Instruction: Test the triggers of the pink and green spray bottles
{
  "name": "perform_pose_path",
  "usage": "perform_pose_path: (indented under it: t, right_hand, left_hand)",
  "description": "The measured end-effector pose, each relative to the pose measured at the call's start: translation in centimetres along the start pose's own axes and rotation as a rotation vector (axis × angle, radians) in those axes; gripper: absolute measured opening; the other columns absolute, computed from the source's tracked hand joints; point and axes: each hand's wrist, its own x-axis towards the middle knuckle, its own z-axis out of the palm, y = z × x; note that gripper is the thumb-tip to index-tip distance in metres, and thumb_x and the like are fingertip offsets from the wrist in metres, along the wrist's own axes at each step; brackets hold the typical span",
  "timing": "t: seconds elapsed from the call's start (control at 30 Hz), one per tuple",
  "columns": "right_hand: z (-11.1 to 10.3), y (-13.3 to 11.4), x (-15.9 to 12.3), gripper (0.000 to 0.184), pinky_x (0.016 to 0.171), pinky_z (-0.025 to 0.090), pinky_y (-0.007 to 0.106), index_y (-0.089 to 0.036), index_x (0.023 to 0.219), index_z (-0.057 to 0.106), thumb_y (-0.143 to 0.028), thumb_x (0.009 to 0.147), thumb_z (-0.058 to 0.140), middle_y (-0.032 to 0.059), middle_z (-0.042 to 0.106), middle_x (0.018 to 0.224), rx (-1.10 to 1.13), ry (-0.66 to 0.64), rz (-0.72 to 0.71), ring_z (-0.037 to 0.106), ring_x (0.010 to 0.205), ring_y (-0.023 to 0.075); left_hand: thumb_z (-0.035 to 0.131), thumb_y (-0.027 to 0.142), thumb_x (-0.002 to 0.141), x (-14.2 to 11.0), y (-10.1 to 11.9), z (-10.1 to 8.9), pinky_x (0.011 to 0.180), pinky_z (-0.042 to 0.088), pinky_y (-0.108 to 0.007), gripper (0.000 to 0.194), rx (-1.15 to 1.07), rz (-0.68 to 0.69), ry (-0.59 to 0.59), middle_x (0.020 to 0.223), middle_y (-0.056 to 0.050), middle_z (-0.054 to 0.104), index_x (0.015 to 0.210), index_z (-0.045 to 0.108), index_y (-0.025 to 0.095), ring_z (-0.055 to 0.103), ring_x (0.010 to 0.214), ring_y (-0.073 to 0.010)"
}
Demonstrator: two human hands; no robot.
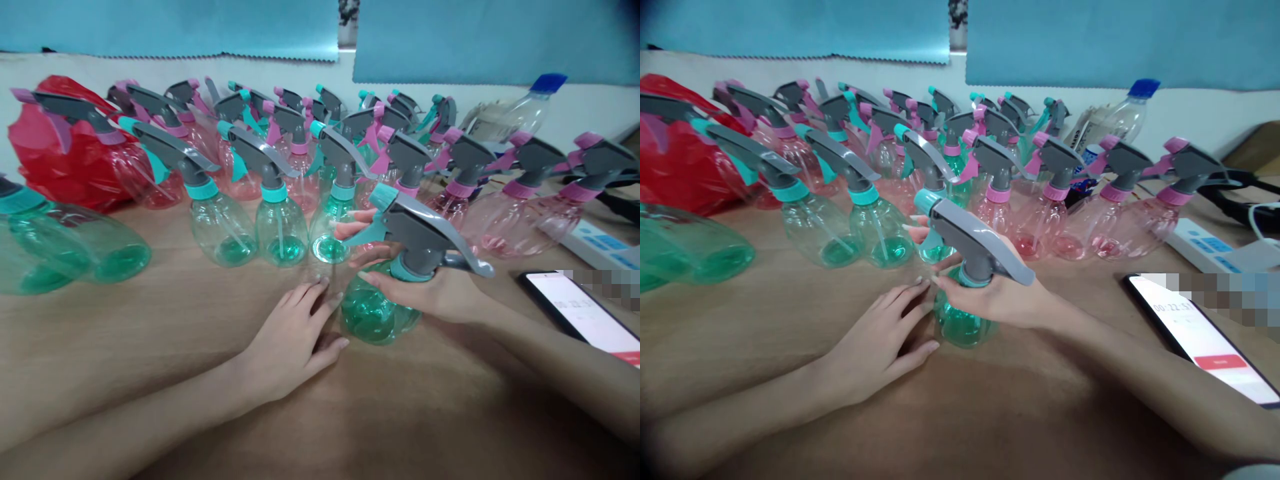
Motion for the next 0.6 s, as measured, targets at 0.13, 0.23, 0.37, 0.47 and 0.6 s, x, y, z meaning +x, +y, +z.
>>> perform_pose_path:
  t: [0.13, 0.23, 0.37, 0.47, 0.6]
  right_hand:
    - [-0.07, -0.68, 0.23, 0.037, 0.081, 0.059, 0.029, -0.029, 0.110, 0.061, -0.011, 0.077, 0.059, -0.0022, 0.063, 0.125, 0.035, -0.016, -0.021, 0.068, 0.095, 0.0162]
    - [-0.18, -0.97, 0.26, 0.027, 0.080, 0.059, 0.029, -0.027, 0.097, 0.063, -0.009, 0.077, 0.058, -0.0024, 0.066, 0.118, 0.057, -0.024, -0.013, 0.069, 0.092, 0.0161]
    - [-0.15, -0.93, 0.25, 0.029, 0.078, 0.060, 0.029, -0.028, 0.097, 0.061, -0.008, 0.077, 0.057, -0.0029, 0.065, 0.120, 0.068, -0.026, -0.006, 0.070, 0.088, 0.0156]
    - [-0.05, -0.75, 0.23, 0.038, 0.079, 0.060, 0.027, -0.029, 0.110, 0.058, -0.008, 0.078, 0.054, -0.0024, 0.059, 0.130, 0.069, -0.024, -0.030, 0.068, 0.095, 0.0152]
    - [-0.02, -0.61, 0.05, 0.044, 0.085, 0.058, 0.027, -0.031, 0.118, 0.055, -0.009, 0.081, 0.053, -0.0028, 0.058, 0.131, 0.055, -0.031, -0.057, 0.059, 0.117, 0.0172]
  left_hand:
    - [0.053, 0.044, 0.092, 0.06, 0.00, 0.08, 0.103, 0.037, -0.052, 0.054, 0.018, 0.003, -0.013, 0.139, -0.019, 0.046, 0.134, 0.045, 0.012, 0.040, 0.129, -0.0344]
    - [0.052, 0.045, 0.092, 0.05, -0.01, 0.12, 0.103, 0.036, -0.052, 0.054, 0.029, 0.004, -0.013, 0.139, -0.020, 0.045, 0.133, 0.045, 0.010, 0.039, 0.129, -0.0344]
    - [0.052, 0.045, 0.092, 0.00, -0.07, 0.07, 0.104, 0.036, -0.052, 0.055, 0.032, 0.004, -0.009, 0.139, -0.018, 0.045, 0.134, 0.045, 0.012, 0.039, 0.130, -0.0337]
    - [0.052, 0.045, 0.092, -0.01, -0.06, 0.00, 0.104, 0.036, -0.051, 0.054, 0.038, 0.002, -0.018, 0.140, -0.019, 0.044, 0.134, 0.045, 0.011, 0.039, 0.130, -0.0337]
    - [0.052, 0.045, 0.092, -0.01, 0.05, -0.02, 0.104, 0.036, -0.051, 0.054, 0.043, 0.004, -0.029, 0.140, -0.019, 0.043, 0.133, 0.047, 0.011, 0.038, 0.130, -0.0336]
